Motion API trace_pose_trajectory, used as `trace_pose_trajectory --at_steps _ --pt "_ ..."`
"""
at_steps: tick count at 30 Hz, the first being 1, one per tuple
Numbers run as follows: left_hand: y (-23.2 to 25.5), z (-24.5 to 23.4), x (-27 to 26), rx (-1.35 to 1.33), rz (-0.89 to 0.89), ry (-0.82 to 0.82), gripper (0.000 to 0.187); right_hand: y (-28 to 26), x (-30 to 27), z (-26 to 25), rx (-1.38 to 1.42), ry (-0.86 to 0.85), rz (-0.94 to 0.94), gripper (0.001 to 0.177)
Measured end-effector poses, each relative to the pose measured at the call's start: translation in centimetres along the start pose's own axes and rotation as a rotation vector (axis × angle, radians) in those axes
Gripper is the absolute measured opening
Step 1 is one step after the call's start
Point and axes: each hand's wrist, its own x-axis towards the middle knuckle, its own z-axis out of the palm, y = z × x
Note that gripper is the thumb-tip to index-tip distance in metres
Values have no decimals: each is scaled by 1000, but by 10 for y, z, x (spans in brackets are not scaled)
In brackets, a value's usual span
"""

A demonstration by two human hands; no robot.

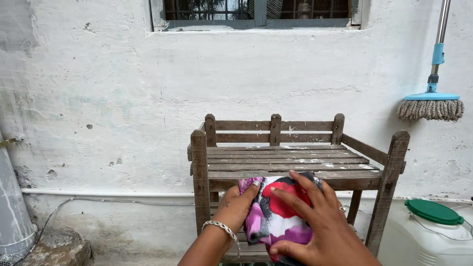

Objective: Organizing and cleaning various pairs of shoes on a wooden rack using a floral cloth.

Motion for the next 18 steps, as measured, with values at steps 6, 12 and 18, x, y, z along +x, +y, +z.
trace_pose_trajectory --at_steps 6,12,18 --pt "30 -11 -1 169 -92 95 38 -6 47 -1 -91 -562 84 93" --pt "18 -25 11 1060 706 448 32 61 87 15 -596 -258 437 59" --pt "45 -13 19 1126 533 373 66 42 114 41 -23 -489 276 64"
